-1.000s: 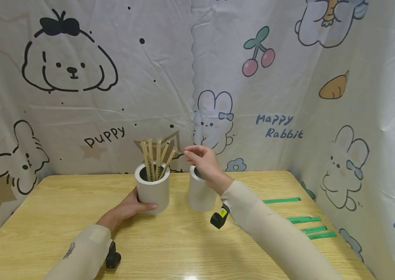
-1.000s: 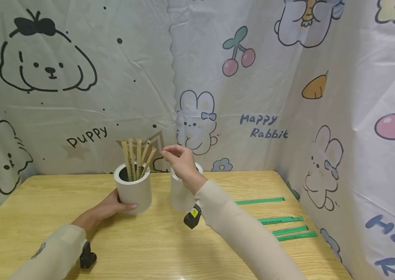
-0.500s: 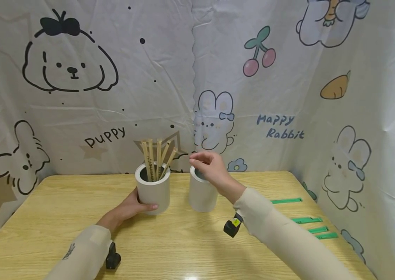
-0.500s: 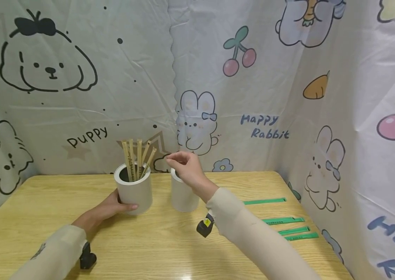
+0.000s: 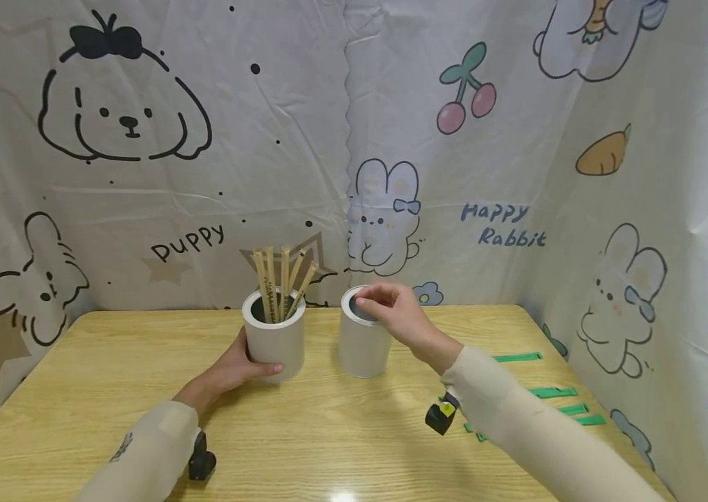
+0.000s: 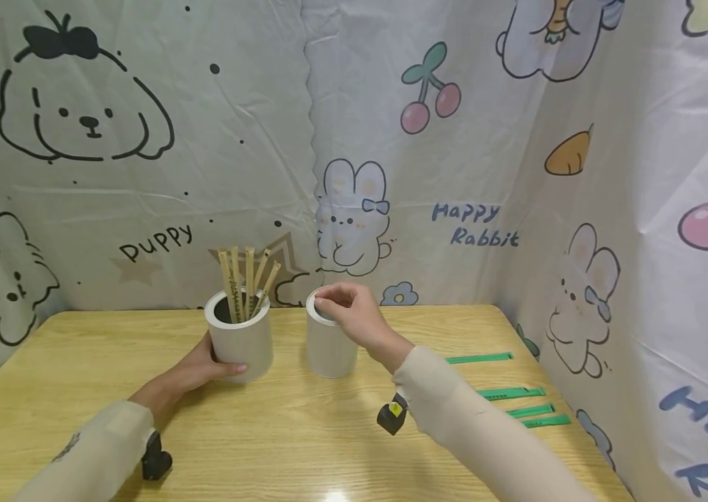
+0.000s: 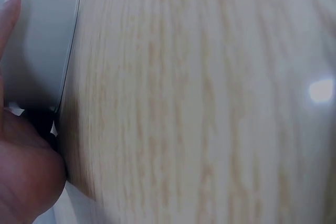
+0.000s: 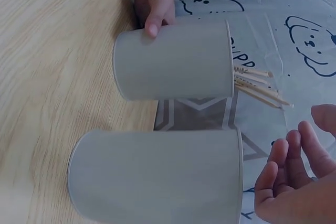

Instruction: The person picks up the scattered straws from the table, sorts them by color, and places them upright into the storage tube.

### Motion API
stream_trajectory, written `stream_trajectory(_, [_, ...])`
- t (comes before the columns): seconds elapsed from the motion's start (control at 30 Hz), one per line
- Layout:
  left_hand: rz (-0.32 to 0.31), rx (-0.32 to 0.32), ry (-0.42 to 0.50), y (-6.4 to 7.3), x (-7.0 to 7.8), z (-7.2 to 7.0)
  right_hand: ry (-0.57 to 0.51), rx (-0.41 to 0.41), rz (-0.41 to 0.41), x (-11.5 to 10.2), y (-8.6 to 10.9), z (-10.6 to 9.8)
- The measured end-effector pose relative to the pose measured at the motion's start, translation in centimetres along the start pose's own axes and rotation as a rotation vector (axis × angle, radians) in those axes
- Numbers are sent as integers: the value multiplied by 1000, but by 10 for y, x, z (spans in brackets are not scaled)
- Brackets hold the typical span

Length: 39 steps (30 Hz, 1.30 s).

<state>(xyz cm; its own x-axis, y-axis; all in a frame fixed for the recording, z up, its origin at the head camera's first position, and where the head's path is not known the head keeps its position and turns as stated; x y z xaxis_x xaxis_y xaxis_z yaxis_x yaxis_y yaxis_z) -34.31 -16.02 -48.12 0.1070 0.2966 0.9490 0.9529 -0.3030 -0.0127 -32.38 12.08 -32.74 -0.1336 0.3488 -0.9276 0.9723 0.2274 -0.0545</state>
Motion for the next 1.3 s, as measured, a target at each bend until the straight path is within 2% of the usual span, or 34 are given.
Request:
stream_trajectory(0.3, [4, -6, -27, 0, 2, 0, 50, -25, -38, 6, 8, -13])
stream_trajectory(0.7, [68, -42, -30, 3, 8, 1, 127, -26, -66, 18, 18, -30])
stream_trajectory(0.87, [81, -13, -56, 9, 12, -5, 154, -25, -104, 21, 26, -43])
stream_trajectory(1.07, [39, 19, -82, 13, 14, -14, 241, -27, -188, 30, 40, -59])
stream_trajectory(1.3, [33, 38, -82, 20, 14, -21, 300, -9, -193, 45, 44, -74])
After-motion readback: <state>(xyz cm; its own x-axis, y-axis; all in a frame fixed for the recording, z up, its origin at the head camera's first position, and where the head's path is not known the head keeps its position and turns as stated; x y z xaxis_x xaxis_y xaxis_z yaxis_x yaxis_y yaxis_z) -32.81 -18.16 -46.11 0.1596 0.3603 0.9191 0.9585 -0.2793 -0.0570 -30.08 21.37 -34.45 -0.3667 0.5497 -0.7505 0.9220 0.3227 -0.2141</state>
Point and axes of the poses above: each hand's wrist, its own y-axis away from the middle knuckle, its own z-axis out of the palm, x = y × z, the point moved 6 cm from there along -y, towards the middle knuckle, and after that the axes turned 5 degrees about z, right-handed, at the moved point
